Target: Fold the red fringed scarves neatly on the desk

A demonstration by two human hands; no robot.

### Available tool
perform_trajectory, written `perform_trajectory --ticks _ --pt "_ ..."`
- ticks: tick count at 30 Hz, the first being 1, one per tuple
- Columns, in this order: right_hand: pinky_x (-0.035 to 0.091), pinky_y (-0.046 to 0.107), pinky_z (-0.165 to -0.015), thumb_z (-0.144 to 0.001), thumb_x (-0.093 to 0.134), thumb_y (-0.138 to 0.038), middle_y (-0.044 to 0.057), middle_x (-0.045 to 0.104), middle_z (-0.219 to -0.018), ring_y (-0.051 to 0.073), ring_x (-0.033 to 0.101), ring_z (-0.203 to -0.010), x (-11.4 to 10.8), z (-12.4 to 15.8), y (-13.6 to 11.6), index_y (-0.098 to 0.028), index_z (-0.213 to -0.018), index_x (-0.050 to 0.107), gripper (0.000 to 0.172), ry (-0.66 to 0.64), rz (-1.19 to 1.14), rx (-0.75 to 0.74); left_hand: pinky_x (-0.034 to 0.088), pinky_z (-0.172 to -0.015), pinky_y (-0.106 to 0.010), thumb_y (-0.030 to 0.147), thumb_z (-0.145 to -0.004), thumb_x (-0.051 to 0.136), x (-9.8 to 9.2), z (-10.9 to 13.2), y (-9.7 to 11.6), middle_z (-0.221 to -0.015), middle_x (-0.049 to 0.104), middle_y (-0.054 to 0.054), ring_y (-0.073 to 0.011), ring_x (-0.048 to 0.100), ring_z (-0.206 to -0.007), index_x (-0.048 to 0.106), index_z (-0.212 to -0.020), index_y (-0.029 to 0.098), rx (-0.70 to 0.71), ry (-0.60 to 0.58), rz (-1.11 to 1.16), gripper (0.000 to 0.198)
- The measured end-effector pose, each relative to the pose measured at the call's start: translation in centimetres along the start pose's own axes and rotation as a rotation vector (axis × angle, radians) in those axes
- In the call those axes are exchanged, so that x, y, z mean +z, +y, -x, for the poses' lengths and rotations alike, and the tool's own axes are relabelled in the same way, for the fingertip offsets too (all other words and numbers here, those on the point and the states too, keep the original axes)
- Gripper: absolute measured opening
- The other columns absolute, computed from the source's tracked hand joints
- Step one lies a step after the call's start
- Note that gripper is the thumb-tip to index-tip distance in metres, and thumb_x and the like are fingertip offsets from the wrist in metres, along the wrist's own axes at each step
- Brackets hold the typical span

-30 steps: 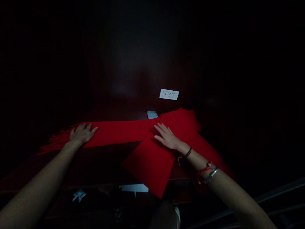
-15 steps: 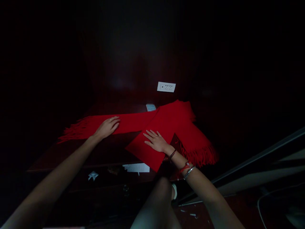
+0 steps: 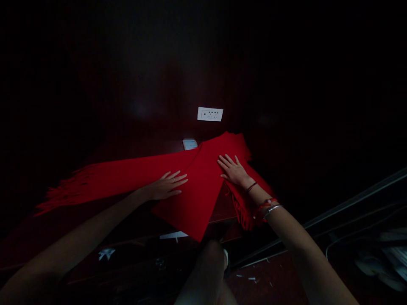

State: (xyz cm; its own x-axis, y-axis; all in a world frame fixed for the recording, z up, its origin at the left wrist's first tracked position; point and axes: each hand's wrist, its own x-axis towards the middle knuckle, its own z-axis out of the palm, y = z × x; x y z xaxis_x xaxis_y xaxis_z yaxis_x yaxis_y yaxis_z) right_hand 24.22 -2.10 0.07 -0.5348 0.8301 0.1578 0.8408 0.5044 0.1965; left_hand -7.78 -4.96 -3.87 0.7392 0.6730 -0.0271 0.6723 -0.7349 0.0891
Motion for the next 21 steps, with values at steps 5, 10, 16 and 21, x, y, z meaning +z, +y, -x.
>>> perform_trajectory --ticks 5,10,16,21 --pt "-0.003 0.048 -0.099 -0.083 0.03 -0.039 0.003 0.008 -0.14 0.022 -0.002 -0.126 -1.0 -0.7 1.0 -0.02 -0.133 0.014 0.056 0.051 0.028 0.117 0.007 -0.098 -0.045 0.049 -0.084 0.023 0.2 0.5 0.1 -0.139 0.011 0.0 -0.025 0.004 -0.126 0.014 -0.131 0.03 -0.082 0.015 -0.018 0.052" --pt "-0.004 0.046 -0.1 -0.082 0.026 -0.048 -0.001 0.014 -0.139 0.021 0.003 -0.127 -0.4 -1.6 -0.3 -0.026 -0.132 0.015 0.056 0.01 -0.014 -0.114 0.007 -0.099 -0.043 0.04 -0.087 0.016 -0.3 -1.2 0.0 -0.139 0.009 0.0 -0.0238 0.003 -0.126 0.012 -0.133 0.026 -0.062 0.108 -0.072 0.048" --pt "0.001 0.049 -0.099 -0.084 0.026 -0.041 0.002 0.012 -0.139 0.022 0.005 -0.126 0.9 -1.9 2.6 -0.022 -0.132 0.016 0.053 -0.005 0.02 0.104 0.01 -0.098 -0.046 0.034 -0.087 0.014 0.0 -3.3 -0.2 -0.139 0.013 0.001 -0.0237 0.005 -0.126 0.008 -0.133 0.023 -0.074 0.034 -0.053 0.048" --pt "0.005 0.047 -0.099 -0.085 0.023 -0.04 0.003 0.007 -0.14 0.022 0.001 -0.127 -0.4 -2.4 1.6 -0.019 -0.134 0.011 0.054 0.029 -0.038 0.142 0.011 -0.097 -0.047 0.036 -0.087 0.013 0.6 -3.2 -0.4 -0.139 0.011 0.001 -0.0238 0.005 -0.126 0.007 -0.133 0.024 -0.124 0.061 -0.002 0.049"
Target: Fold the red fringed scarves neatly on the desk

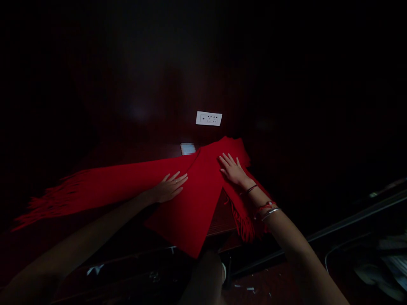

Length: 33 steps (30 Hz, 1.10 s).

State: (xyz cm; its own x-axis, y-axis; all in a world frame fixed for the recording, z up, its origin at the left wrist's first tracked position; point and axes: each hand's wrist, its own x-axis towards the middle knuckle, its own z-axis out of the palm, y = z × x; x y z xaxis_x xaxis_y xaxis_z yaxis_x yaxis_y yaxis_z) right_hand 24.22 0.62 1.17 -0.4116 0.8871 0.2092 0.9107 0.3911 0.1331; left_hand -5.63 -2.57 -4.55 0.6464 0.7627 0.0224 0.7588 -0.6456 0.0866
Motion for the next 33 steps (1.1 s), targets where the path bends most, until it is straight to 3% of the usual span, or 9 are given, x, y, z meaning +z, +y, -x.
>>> perform_trajectory --ticks 5,8,13,18,22,24,27,30,33 --pt "0.004 0.042 -0.101 -0.083 0.019 -0.051 0.0 0.01 -0.14 0.02 0.002 -0.127 -0.2 -1.8 -5.8 -0.024 -0.133 0.013 0.057 0.006 -0.043 -0.263 0.011 -0.096 -0.051 0.038 -0.086 0.015 0.1 -0.6 0.1 -0.138 0.014 -0.001 -0.0262 0.007 -0.126 0.01 -0.133 0.021 -0.089 -0.011 0.007 0.051" --pt "0.007 0.044 -0.1 -0.083 0.02 -0.051 0.005 0.016 -0.138 0.022 0.008 -0.126 1.4 -2.9 -7.9 -0.021 -0.132 0.02 0.057 -0.029 -0.007 -0.271 0.011 -0.096 -0.051 0.037 -0.086 0.015 0.2 -0.7 0.2 -0.138 0.015 0.0 -0.0253 0.007 -0.126 0.011 -0.133 0.022 -0.134 -0.013 0.0 0.05" --pt "0.011 0.046 -0.099 -0.084 0.025 -0.047 0.008 0.027 -0.134 0.025 0.018 -0.124 3.6 -3.4 -6.6 -0.019 -0.128 0.032 0.052 -0.053 0.109 -0.176 0.013 -0.096 -0.05 0.038 -0.086 0.014 0.4 0.9 -0.1 -0.138 0.015 0.002 -0.0249 0.008 -0.126 0.012 -0.133 0.026 -0.196 -0.006 -0.016 0.048" --pt "0.008 0.048 -0.099 -0.084 0.025 -0.046 0.01 0.026 -0.134 0.026 0.016 -0.124 2.0 -3.4 -4.3 -0.017 -0.127 0.033 0.053 0.033 0.11 -0.072 0.014 -0.096 -0.049 0.039 -0.086 0.015 -0.1 4.2 -1.5 -0.139 0.01 0.002 -0.0248 0.007 -0.126 0.012 -0.133 0.027 -0.253 -0.06 -0.037 0.048" --pt "0.01 0.045 -0.1 -0.083 0.017 -0.051 0.011 0.018 -0.137 0.025 0.008 -0.126 0.3 -2.5 -7.8 -0.014 -0.13 0.025 0.061 0.057 -0.076 -0.163 0.015 -0.096 -0.049 0.044 -0.085 0.014 -2.0 7.5 -6.0 -0.14 0.003 -0.002 -0.0258 0.003 -0.126 0.008 -0.133 0.023 -0.438 -0.103 -0.002 0.053" --pt "0.012 0.047 -0.099 -0.081 0.014 -0.057 0.008 0.014 -0.139 0.025 0.006 -0.126 0.3 -1.8 -10.9 -0.02 -0.132 0.018 0.063 -0.034 -0.198 -0.274 0.015 -0.096 -0.049 0.048 -0.084 0.014 -3.3 9.5 -9.4 -0.14 0.002 -0.004 -0.0269 0.002 -0.126 0.009 -0.133 0.02 -0.637 -0.076 -0.023 0.057" --pt "0.011 0.052 -0.097 -0.078 0.014 -0.062 0.006 0.009 -0.14 0.028 0.005 -0.126 1.5 -0.9 -14.6 -0.023 -0.133 0.013 0.067 -0.204 -0.292 -0.296 0.017 -0.095 -0.05 0.052 -0.081 0.019 -4.3 12.6 -14.7 -0.139 0.004 -0.01 -0.0299 0.002 -0.125 0.011 -0.133 0.014 -0.916 -0.067 -0.061 0.066" --pt "0.006 0.053 -0.097 -0.078 0.013 -0.061 0.006 0.008 -0.14 0.029 0.002 -0.126 3.1 -0.5 -15.9 -0.023 -0.133 0.015 0.067 -0.256 -0.297 -0.258 0.025 -0.093 -0.044 0.059 -0.075 0.027 -4.2 15.0 -18.3 -0.137 0.016 -0.015 -0.0313 0.014 -0.123 0.017 -0.132 0.009 -0.974 -0.108 -0.019 0.077" --pt "0.004 0.052 -0.097 -0.079 0.011 -0.06 0.005 0.01 -0.14 0.027 0.003 -0.126 3.9 -0.4 -15.8 -0.024 -0.132 0.018 0.064 -0.209 -0.294 -0.246 0.033 -0.087 -0.038 0.063 -0.065 0.041 -3.8 16.1 -19.9 -0.128 0.033 -0.02 -0.0318 0.033 -0.114 0.029 -0.127 0.005 -0.936 -0.056 0.032 0.086"
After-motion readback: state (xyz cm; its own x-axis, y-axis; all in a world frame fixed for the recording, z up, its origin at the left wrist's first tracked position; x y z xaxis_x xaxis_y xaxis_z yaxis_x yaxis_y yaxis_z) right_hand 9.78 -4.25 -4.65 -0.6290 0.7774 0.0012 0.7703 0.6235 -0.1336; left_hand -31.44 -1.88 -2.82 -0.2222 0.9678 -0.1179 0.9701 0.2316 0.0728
